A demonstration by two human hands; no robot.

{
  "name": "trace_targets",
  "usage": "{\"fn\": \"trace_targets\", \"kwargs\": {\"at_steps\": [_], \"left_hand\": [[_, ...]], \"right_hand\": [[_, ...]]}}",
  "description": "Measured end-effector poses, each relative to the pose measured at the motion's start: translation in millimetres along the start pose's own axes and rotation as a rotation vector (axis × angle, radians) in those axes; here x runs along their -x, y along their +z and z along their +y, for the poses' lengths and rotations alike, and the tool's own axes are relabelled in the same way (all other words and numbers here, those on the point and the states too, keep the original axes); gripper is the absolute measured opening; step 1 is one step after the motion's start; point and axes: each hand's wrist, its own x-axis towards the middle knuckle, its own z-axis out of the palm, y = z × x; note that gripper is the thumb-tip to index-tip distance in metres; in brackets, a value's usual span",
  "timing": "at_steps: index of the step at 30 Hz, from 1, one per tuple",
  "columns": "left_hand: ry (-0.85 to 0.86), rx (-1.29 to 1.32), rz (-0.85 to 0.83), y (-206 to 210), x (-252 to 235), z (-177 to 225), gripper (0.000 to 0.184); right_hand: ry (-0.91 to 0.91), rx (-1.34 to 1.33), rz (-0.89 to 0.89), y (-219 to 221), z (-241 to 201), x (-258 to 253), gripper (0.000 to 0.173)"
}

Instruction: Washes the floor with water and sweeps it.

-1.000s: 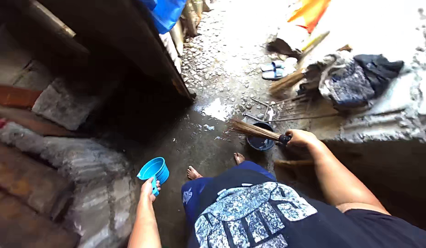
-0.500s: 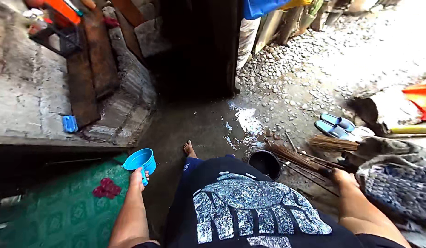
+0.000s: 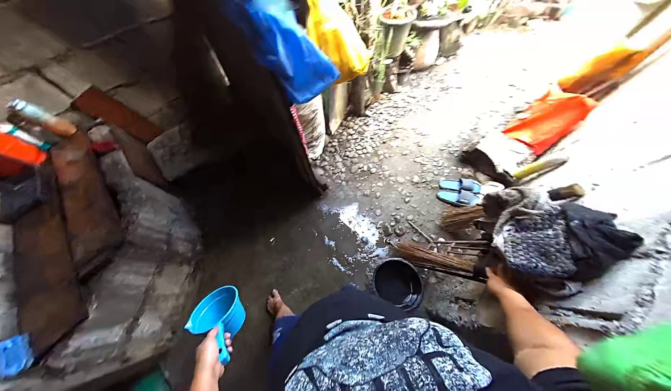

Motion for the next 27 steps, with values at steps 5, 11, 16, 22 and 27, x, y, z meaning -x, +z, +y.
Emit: {"fn": "trace_targets", "kwargs": {"at_steps": [5,11,16,22,27], "left_hand": [[0.061,-0.046,-0.108,36,8,11,0.038],[0.212,-0.177,-0.238,77,34,25,0.043],[0.329,-0.261,-0.376,106,62,24,0.039],[0.432,-0.314,-0.562,131,84,21,0.035],[0.443,-0.347,-0.712,143,93,26,0.036]], "right_hand": [[-0.118,0.097,0.059,14,-7,8,0.079],[-0.272,0.097,0.116,26,-44,28,0.061],[-0.407,0.016,0.020,35,-98,48,0.054],[-0.682,-0.024,-0.178,52,-164,75,0.045],[-0.797,0.033,-0.313,65,-202,109,0.044]]}}
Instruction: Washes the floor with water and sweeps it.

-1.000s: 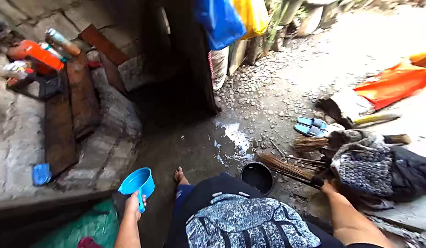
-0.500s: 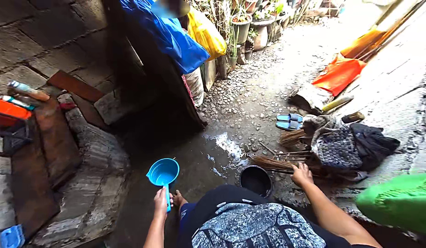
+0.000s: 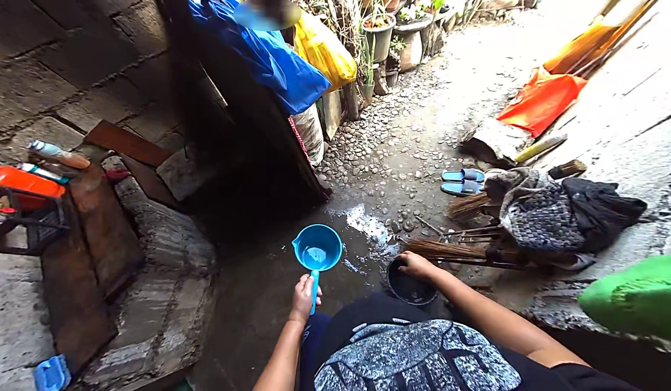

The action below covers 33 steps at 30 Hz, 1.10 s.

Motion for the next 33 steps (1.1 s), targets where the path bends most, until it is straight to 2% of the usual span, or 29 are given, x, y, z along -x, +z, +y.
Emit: {"fn": "trace_targets", "kwargs": {"at_steps": [4,8,12,16,18,20,23,25,27,31,33], "left_hand": [[-0.026,-0.040,-0.126,6,-13,-5,0.039],[-0.069,-0.121,-0.235,21,-22,-15,0.040],[-0.032,-0.214,-0.334,27,-25,-28,0.042],[0.054,-0.301,-0.337,26,-37,-51,0.044],[0.094,-0.404,-0.347,23,-44,-62,0.047],[0.095,-0.545,-0.388,22,-51,-73,0.050],[-0.004,-0.768,-0.520,27,-62,-100,0.055],[-0.091,-0.835,-0.565,30,-67,-126,0.054],[-0.158,-0.831,-0.536,29,-70,-152,0.048],[-0.278,-0.798,-0.471,22,-69,-201,0.041],[-0.332,-0.819,-0.455,17,-67,-230,0.041]], "right_hand": [[-0.095,-0.166,-0.111,27,-40,3,0.043],[-0.128,-0.435,-0.209,57,-83,8,0.053],[0.007,-0.884,-0.332,86,-123,8,0.072],[0.169,-1.242,-0.324,115,-147,-17,0.083],[0.243,-1.369,-0.325,129,-153,-30,0.079],[0.331,-1.492,-0.274,144,-154,-41,0.064],[0.489,-1.597,-0.055,169,-138,-62,0.043],[0.544,-1.513,0.080,184,-107,-76,0.041],[0.623,-1.334,0.146,186,-72,-85,0.040],[0.891,-1.046,0.270,213,38,-115,0.041],[0.950,-0.939,0.302,228,91,-130,0.047]]}}
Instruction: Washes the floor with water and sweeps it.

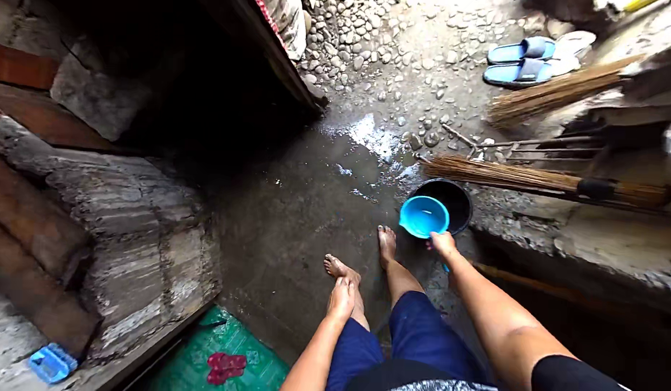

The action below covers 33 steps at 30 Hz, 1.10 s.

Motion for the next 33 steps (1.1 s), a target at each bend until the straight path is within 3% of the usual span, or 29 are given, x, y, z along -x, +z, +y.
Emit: {"fn": "trace_targets", "kwargs": {"at_steps": [4,8,14,18,22,26,30,33], "left_hand": [[-0.066,-0.009,0.015,30,-25,-42,0.039],[-0.050,0.032,0.072,53,-57,-68,0.038],[-0.081,0.081,0.046,75,-95,-84,0.038],[-0.164,0.102,-0.047,77,-117,-88,0.039],[-0.191,0.090,-0.085,69,-138,-85,0.039],[-0.186,0.103,-0.086,50,-157,-60,0.039],[-0.132,0.192,-0.016,40,-175,-29,0.038],[-0.161,0.463,-0.019,47,-188,-2,0.037]], "right_hand": [[-0.002,0.390,0.088,-17,13,-74,0.059],[0.022,0.794,0.159,-7,11,-129,0.059],[0.022,0.951,0.195,24,18,-207,0.043],[0.047,0.976,0.211,55,19,-231,0.043],[-0.025,0.614,0.127,42,13,-228,0.045],[0.016,0.135,0.099,8,38,-225,0.043],[-0.094,-0.023,0.066,-29,58,-163,0.034],[-0.236,-0.037,0.020,-53,82,-98,0.027]]}}
